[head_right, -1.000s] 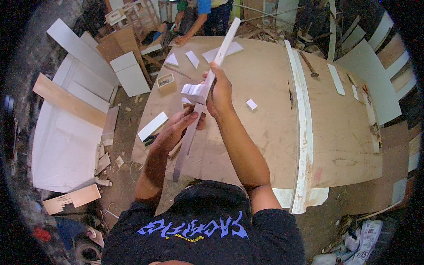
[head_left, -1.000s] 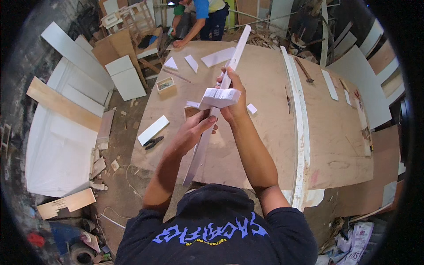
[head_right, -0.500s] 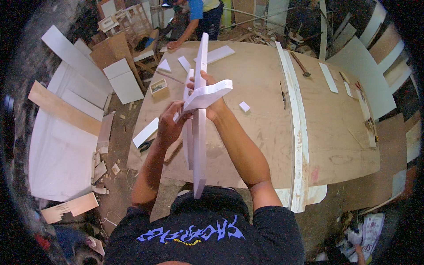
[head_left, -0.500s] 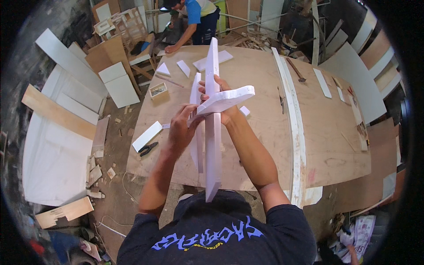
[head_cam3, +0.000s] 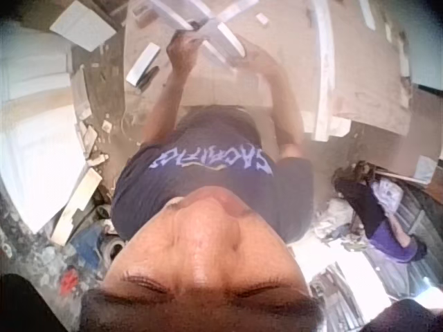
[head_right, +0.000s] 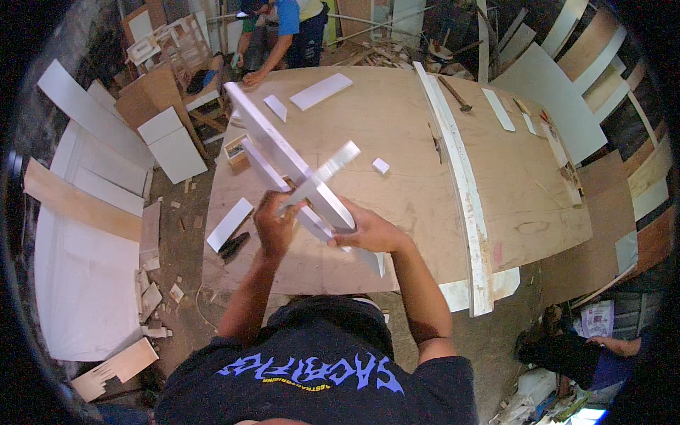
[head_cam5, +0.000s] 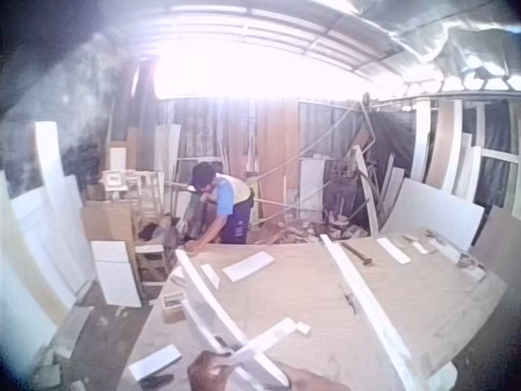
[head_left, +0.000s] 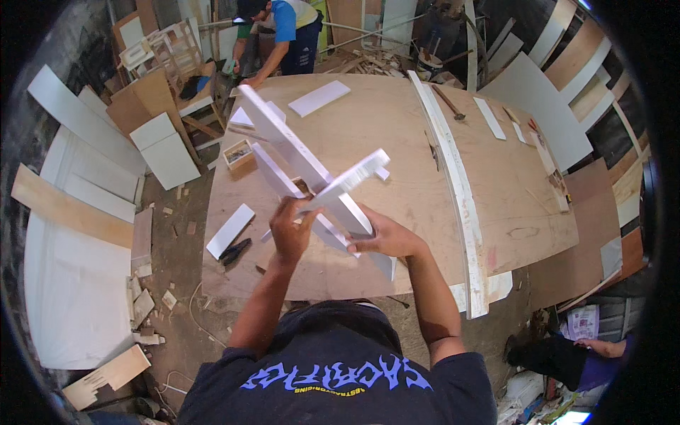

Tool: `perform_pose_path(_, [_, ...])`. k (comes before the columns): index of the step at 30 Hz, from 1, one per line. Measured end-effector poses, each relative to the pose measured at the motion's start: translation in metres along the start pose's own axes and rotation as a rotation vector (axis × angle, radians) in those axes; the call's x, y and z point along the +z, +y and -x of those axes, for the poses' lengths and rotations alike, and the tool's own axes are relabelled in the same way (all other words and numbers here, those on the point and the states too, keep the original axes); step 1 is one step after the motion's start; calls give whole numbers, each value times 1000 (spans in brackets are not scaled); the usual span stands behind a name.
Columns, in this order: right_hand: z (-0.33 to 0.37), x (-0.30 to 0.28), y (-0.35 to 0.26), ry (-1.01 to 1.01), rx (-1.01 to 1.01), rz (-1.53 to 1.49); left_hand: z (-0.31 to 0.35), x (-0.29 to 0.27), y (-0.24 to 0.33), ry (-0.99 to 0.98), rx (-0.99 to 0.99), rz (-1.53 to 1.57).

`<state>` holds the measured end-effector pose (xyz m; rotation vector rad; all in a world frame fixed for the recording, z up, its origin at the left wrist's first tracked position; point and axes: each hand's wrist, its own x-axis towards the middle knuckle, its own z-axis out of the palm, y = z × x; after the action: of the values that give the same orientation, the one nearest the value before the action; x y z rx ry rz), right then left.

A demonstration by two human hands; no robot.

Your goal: The person assembles pieces of a white model airplane by fitting sections together and hammering small fasteners into the structure.

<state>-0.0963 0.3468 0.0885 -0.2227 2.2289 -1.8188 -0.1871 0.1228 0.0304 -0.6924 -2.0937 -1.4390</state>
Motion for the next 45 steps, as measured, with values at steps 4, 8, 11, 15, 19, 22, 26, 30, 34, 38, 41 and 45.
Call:
perform_pose_path(4, [-1,13,35,-85,176,-308,22,-5,4,-46,-24,3])
perform_pose_path(8, [12,62,48,72,90,-119,31,-46,-22,-305,-93,224])
perform_pose_path(11, [14,90,52,228,-138,79,18,-36,-40,-105,-387,1047])
perform_pose_path(15, [-2,102,41,256,-277,332,-57,-46,7,-77,-647,1157])
perform_pose_path(19, [-10,123,9,372,-199,319,-64,-47,-2,3,-627,1372])
perform_pose_path(22, [-13,140,9,502,-267,295,-71,-46,29,-87,-599,1485])
perform_pose_path(26, [-5,135,-8,493,-252,327,-76,-50,44,-220,-467,1475])
perform_pose_path(30, [1,126,-14,487,-257,321,-85,-49,66,-287,-397,1474])
perform_pose_path(34, [5,110,-18,495,-316,274,-89,-42,93,-241,-378,1441])
perform_pose_path(38, [-3,102,2,496,-313,236,-93,-28,95,-298,-359,1334])
perform_pose_path(41, [-1,105,12,495,-343,182,-84,-26,102,-302,-337,1258])
perform_pose_path(45, [-2,103,22,475,-372,60,-79,-13,104,-311,-415,1182])
